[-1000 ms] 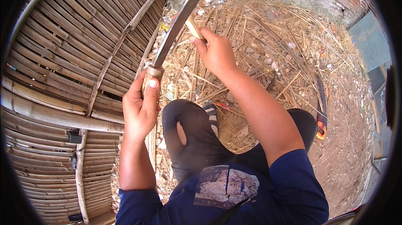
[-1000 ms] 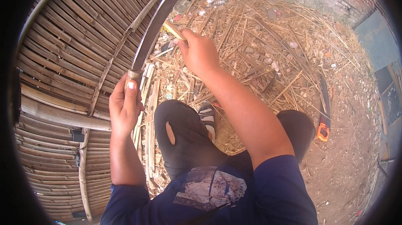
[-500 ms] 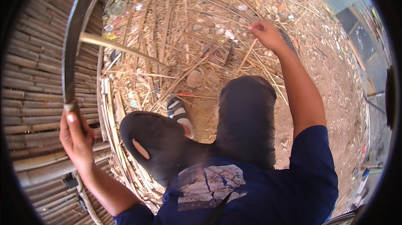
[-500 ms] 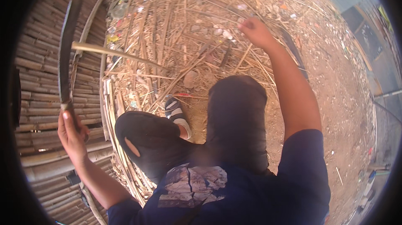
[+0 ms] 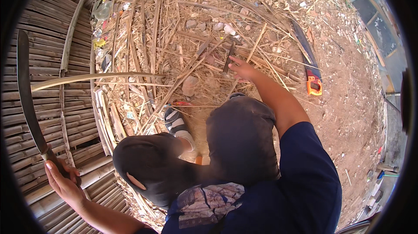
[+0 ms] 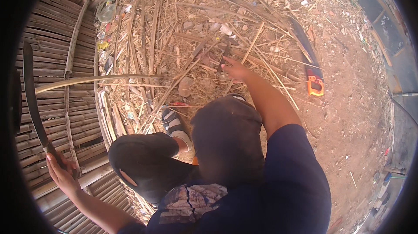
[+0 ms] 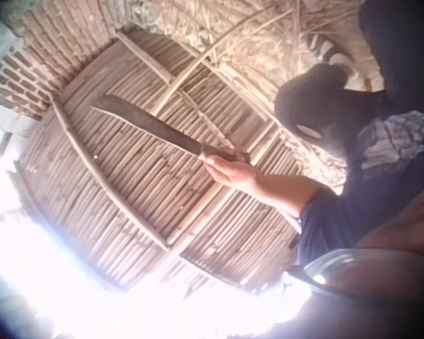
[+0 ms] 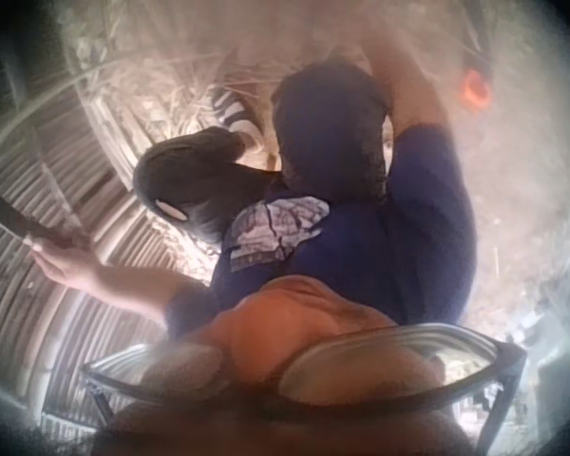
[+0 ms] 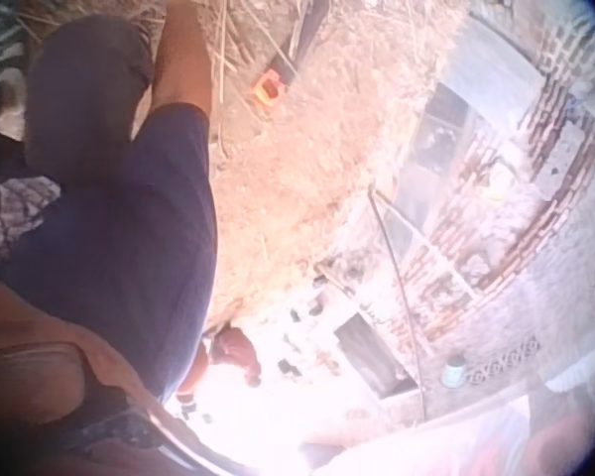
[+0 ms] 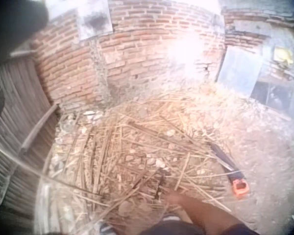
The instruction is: The person strips layers from bamboo stalks using a machete while sitting on the ground, handling several pieces of bamboo and moving debris aside.
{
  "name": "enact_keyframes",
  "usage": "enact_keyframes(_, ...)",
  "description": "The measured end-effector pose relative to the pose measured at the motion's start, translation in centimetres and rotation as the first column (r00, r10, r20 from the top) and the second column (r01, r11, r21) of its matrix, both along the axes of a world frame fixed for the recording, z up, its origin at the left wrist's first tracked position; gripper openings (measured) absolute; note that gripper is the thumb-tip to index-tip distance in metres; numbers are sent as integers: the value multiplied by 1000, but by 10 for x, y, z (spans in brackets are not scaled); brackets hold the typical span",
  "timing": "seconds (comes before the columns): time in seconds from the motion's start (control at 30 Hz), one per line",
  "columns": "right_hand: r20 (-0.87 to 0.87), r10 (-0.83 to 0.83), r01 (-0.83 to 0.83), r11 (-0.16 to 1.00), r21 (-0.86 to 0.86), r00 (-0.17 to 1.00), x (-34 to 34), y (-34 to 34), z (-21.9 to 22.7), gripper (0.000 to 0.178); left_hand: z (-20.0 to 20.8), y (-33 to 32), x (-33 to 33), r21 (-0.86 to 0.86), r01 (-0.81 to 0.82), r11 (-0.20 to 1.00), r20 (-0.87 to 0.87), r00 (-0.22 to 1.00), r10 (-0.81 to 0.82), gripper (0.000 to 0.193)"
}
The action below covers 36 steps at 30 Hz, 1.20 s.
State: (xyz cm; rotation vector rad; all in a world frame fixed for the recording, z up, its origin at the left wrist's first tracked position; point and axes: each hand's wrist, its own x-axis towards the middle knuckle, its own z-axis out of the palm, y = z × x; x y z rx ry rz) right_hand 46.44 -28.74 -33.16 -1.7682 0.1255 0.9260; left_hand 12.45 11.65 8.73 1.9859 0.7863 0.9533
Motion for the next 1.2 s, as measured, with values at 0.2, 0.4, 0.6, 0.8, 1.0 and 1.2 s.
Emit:
enact_keyframes(0.2, 72, -147, 147, 989, -5, 987, 8, 41, -34, 59, 1, 2, -20, 42, 65, 997, -39, 997, -63, 46)
enact_keyframes(0.4, 759, 51, 358, 860, -364, 650, 27, -72, -102, 40, -10, 0, 6, 15, 130, 991, -49, 990, -129, 35)
enact_keyframes(0.6, 426, -170, 316, 900, -299, 889, 36, -101, -16, 42, 3, -22, -1, -21, 255, 967, -37, 966, -256, 43)
enact_keyframes(0.8, 878, 11, 283, 944, -167, 479, -18, -86, 189, 43, 8, -39, 2, 49, 263, 963, -59, 964, -260, 41)
enact_keyframes(1.0, 956, -22, 76, 997, -1, 293, -127, -5, 446, 48, 1, -35, 10, 195, 221, 956, -86, 974, -207, 53)
enact_keyframes(1.2, 971, -190, -81, 980, 180, -146, -167, 57, 526, 49, 9, -43, 12, 277, 209, 938, -77, 978, -196, 54)
